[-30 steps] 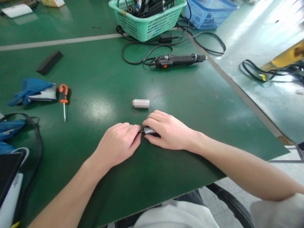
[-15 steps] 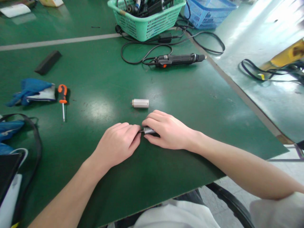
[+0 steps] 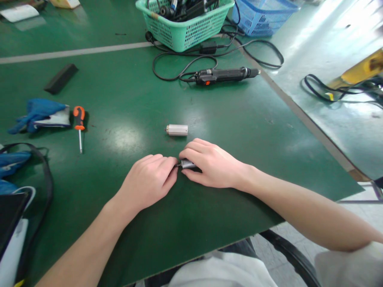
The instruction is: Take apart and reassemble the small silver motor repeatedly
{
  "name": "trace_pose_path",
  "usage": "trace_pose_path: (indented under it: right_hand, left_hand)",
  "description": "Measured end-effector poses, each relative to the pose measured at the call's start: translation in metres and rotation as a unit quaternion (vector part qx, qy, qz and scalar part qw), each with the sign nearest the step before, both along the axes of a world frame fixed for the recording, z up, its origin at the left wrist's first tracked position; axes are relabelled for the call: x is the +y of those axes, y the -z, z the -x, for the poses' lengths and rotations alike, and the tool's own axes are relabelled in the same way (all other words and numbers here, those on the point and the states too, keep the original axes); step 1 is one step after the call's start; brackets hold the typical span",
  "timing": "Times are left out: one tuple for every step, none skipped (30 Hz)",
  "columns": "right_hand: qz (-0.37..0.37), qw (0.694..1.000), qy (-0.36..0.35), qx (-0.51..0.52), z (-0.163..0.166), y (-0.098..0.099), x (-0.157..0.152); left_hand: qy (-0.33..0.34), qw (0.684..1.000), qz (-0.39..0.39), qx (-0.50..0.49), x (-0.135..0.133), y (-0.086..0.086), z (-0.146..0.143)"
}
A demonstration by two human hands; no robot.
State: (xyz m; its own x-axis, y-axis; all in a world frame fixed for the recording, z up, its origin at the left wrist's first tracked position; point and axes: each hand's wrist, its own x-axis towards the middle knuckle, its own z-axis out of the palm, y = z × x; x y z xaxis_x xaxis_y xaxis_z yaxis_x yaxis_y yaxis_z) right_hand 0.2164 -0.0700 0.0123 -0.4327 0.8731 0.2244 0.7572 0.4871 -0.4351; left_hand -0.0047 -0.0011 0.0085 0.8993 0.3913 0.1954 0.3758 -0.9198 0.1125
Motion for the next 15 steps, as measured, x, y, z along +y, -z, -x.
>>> trace_pose_path:
  right_hand:
    - [0.0, 1.0, 0.0, 0.001, 0.0, 0.0001, -0.0001]
    - [-0.001, 1.0, 0.001, 0.003, 0.0, 0.0002, -0.0001]
    - [-0.002, 1.0, 0.001, 0.004, 0.0, 0.0003, -0.0002]
    - [-0.002, 1.0, 0.001, 0.005, -0.0001, 0.0005, -0.0002]
    - [-0.003, 1.0, 0.001, 0.004, -0.0001, 0.0006, -0.0001]
    - [-0.004, 1.0, 0.001, 0.003, -0.0002, 0.0006, -0.0001]
    - [-0.005, 1.0, 0.0, 0.002, -0.0002, 0.0006, 0.0]
    - [-0.005, 1.0, 0.0, 0.0, -0.0003, 0.0006, 0.0001]
    - [-0.006, 1.0, -0.001, -0.002, -0.0003, 0.0007, 0.0002]
    - [-0.006, 1.0, -0.001, -0.004, -0.0004, 0.0007, 0.0002]
    - [-0.005, 1.0, -0.001, -0.005, -0.0005, 0.0009, 0.0002]
    - [-0.004, 1.0, -0.002, -0.006, -0.0006, 0.0011, 0.0001]
    - [-0.004, 1.0, -0.002, -0.006, -0.0007, 0.0013, 0.0]
    - [-0.004, 1.0, -0.002, -0.006, -0.0008, 0.0015, 0.0]
    - [-0.004, 1.0, -0.002, -0.007, -0.0008, 0.0017, -0.0001]
  left_hand:
    - [0.0, 1.0, -0.001, 0.0, 0.0, 0.0, -0.0001]
    - [0.0, 1.0, -0.001, 0.0, 0.0, 0.0001, -0.0002]
    - [0.001, 1.0, -0.001, 0.0, -0.0001, 0.0001, -0.0002]
    - [0.001, 1.0, 0.0, 0.001, -0.0002, 0.0002, -0.0002]
    - [0.001, 1.0, 0.002, 0.002, -0.0002, 0.0002, -0.0001]
    - [0.0, 1.0, 0.003, 0.002, -0.0002, 0.0003, 0.0]
    - [0.0, 1.0, 0.003, 0.001, -0.0003, 0.0004, 0.0]
    - [0.0, 1.0, 0.003, 0.0, -0.0002, 0.0005, 0.0001]
    - [-0.001, 1.0, 0.003, -0.001, -0.0002, 0.0006, 0.0002]
    - [-0.001, 1.0, 0.003, -0.001, -0.0001, 0.0007, 0.0002]
    - [0.0, 1.0, 0.004, -0.002, -0.0001, 0.0008, 0.0002]
    - [-0.001, 1.0, 0.004, -0.001, 0.0, 0.0008, 0.0003]
    - [-0.001, 1.0, 0.005, -0.001, 0.0, 0.0008, 0.0003]
    - [-0.001, 1.0, 0.007, -0.001, 0.0, 0.0008, 0.0004]
    - [-0.001, 1.0, 0.008, -0.001, 0.0001, 0.0007, 0.0005]
